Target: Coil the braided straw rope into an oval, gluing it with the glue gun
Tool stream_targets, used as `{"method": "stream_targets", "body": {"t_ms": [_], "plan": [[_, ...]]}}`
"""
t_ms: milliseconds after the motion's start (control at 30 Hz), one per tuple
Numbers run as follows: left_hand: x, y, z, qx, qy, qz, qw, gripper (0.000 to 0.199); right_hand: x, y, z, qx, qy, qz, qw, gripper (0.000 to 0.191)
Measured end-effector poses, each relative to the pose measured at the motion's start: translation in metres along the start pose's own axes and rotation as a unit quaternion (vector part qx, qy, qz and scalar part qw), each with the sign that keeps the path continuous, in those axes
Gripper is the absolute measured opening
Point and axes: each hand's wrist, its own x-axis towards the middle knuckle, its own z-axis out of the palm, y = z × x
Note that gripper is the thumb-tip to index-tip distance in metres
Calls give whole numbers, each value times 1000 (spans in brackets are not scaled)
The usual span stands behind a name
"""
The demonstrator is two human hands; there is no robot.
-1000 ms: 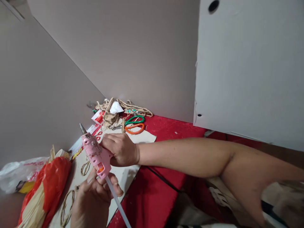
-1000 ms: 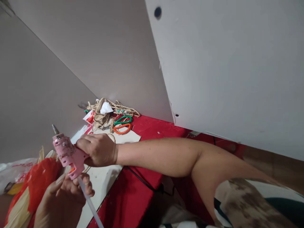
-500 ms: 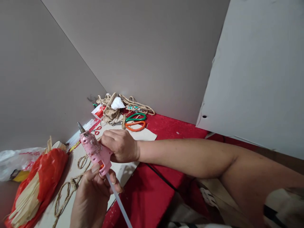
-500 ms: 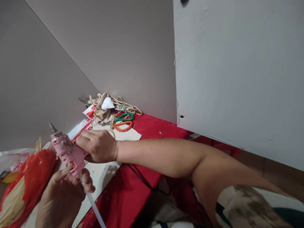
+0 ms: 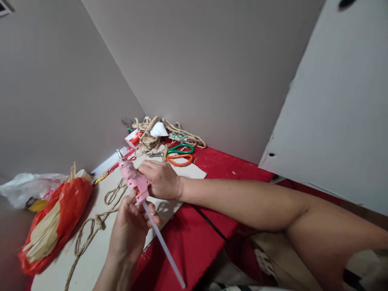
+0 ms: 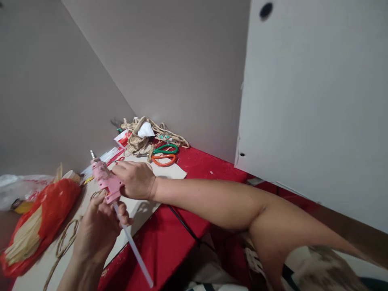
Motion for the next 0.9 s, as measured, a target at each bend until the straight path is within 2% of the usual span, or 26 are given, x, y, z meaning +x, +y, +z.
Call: {"method": "stream_targets", "body": {"t_ms": [133,233,300,400,500,600,700,800,900], "plan": [[4,-5,-2,17,-19,8,1000,42,3,1,-2,90,-1,96,991,26],[2,-6,-8,49,-2,58,997,43,9,2,-6,164,-8,180,970,29],[-2,-2,-19,89,14,84,992,41,13,1,-9,207,-26,234,950,35],[-11,9,-50,170,44,96,980,39,15,-3,-12,270,-77,303,911,41],[-17,22,-98,264,108,97,953,33,15,-11,-14,335,-136,347,866,42],[-15,29,-150,360,185,79,911,38,11,-19,-14,383,-178,371,827,45],[0,28,-190,448,249,41,858,40,5,-24,-12,404,-208,380,806,49],[20,21,-212,508,266,4,819,40,0,-25,-10,410,-232,376,798,49],[38,15,-221,539,252,-19,804,40,-1,-26,-11,407,-255,365,797,46]]}}
